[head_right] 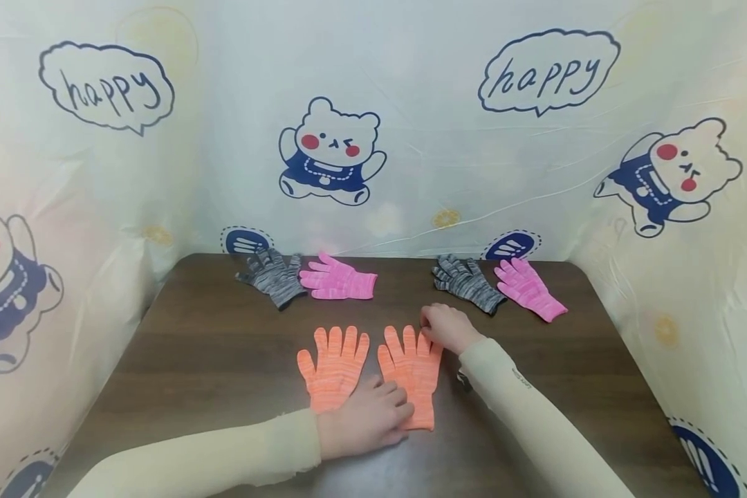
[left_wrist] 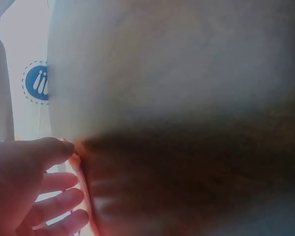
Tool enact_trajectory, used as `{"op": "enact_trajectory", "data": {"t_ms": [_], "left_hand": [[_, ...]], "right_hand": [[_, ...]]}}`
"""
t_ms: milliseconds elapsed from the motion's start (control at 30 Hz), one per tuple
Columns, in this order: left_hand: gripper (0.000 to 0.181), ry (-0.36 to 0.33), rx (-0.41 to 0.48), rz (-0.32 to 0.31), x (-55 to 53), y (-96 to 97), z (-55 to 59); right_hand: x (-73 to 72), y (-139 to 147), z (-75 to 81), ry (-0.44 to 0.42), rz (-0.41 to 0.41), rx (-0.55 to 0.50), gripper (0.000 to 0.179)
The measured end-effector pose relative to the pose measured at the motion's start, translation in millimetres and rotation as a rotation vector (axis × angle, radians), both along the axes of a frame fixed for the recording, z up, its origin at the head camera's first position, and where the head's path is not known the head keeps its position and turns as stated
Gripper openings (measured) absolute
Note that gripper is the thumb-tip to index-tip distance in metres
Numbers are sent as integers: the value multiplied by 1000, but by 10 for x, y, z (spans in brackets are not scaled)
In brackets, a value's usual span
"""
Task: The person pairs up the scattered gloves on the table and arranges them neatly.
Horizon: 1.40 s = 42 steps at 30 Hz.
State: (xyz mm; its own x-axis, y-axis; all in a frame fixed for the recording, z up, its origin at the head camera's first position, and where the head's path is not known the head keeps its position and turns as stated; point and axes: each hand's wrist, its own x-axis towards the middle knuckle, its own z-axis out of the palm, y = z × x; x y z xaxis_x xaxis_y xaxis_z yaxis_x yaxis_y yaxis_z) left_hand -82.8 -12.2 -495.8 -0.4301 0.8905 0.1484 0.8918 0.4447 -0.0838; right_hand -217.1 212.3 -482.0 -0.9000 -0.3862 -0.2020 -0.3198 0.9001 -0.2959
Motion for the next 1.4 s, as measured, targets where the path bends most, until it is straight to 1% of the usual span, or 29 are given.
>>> {"op": "enact_trajectory", "data": {"t_ms": [100,200,400,667,933,1133,1233,1400], "left_hand": [[22,-8,-11,3,7,5,-18],[20,-9,-16,2,6,9,-27],[15,-37,-20,-5,-5,14,-36],[14,-55,-23,-8,-3,24,-31],[14,-53,-27,3,-9,33,-29],[12,-71,-25,-1,1,26,7],[10,-66,-23,1,13,26,16],[11,-44,-18,3,16,31,0]], "right_hand": [[-6,9,-10,-15,-8,-6,6],[-12,13,-9,-14,4,-24,6],[-26,7,-6,-44,25,-102,6],[-33,14,-76,-94,36,-185,6],[-51,17,-112,-80,56,-195,6],[-55,15,-118,-82,57,-192,6],[-54,12,-124,-81,55,-186,5],[-57,14,-139,-103,31,-186,7]]}}
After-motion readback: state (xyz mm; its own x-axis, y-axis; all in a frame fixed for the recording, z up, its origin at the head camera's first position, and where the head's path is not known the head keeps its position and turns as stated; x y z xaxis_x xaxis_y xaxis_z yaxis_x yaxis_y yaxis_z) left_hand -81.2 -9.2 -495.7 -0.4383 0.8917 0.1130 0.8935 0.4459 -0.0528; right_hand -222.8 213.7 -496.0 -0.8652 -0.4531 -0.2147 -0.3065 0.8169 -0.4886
